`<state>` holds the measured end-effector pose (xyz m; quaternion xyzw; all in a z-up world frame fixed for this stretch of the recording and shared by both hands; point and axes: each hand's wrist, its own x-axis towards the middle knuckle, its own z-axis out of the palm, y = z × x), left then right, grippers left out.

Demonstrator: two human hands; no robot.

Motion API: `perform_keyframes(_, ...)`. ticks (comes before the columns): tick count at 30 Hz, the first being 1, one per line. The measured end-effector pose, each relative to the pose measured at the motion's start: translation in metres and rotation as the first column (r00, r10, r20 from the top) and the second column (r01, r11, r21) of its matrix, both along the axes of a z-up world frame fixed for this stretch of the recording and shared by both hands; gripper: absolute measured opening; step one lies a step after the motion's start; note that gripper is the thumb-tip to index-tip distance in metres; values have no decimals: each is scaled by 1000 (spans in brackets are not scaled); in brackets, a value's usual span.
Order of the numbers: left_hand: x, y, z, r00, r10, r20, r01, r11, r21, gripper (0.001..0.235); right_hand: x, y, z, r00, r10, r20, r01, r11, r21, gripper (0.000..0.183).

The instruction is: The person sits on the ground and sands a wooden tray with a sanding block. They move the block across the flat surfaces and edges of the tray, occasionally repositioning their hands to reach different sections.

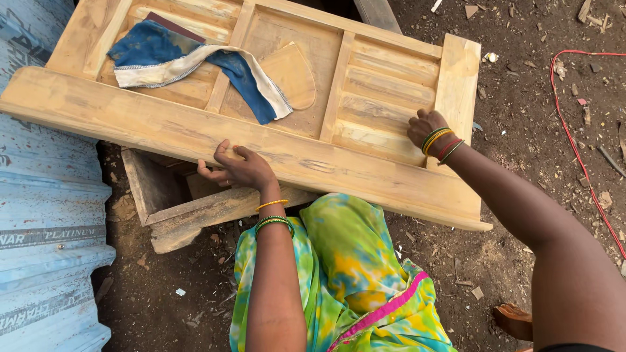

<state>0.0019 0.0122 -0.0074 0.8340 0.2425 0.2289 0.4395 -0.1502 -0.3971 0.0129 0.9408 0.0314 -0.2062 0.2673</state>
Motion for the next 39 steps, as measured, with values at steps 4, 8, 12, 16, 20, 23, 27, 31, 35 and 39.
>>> perform_keyframes(4, 2, -1, 4, 1000, 7, -6, -7, 1000, 5, 26, 8, 3, -7, 987, 30, -157, -24, 999, 38, 20)
perform_keyframes(8, 1, -1, 1, 999, -13, -53, 12, 1000, -18, 23, 10, 6, 4, 963, 118, -241, -155, 978, -140, 11)
perform_keyframes(12, 6, -1, 1, 997, -7, -77, 4, 999, -40, 21, 15, 11, 33, 957, 203, -205, -228, 968, -102, 13)
perform_keyframes(16, 7, 0, 1, 998, -7, -55, 6, 1000, -20, 22, 10, 9, 43, 969, 146, -201, -154, 988, -26, 12)
perform_keyframes(20, 3, -2, 0, 999, 4, -42, -4, 1000, -8, 21, 4, 1, 42, 973, 207, -101, -217, 971, -101, 19)
perform_keyframes(23, 3, 0, 0, 998, -6, -62, 3, 999, -40, 21, 5, 4, 38, 964, 177, -196, -180, 984, 1, 13)
perform_keyframes(27, 3, -2, 2, 1000, 13, -23, -13, 1000, -8, 21, 0, 10, 45, 975, 152, -162, -159, 987, -31, 17)
perform_keyframes(31, 2, -1, 1, 1000, 2, -25, -2, 1000, -15, 24, 4, 18, 53, 966, 183, -181, -189, 982, -20, 19)
perform_keyframes(35, 3, -2, 2, 998, -15, -64, 11, 998, -60, 20, 2, 19, 53, 980, 50, -191, -63, 996, -67, 12)
perform_keyframes(39, 2, -3, 4, 997, -16, -78, 11, 998, -64, 22, -10, 18, 44, 997, 56, -52, -60, 994, -87, 23)
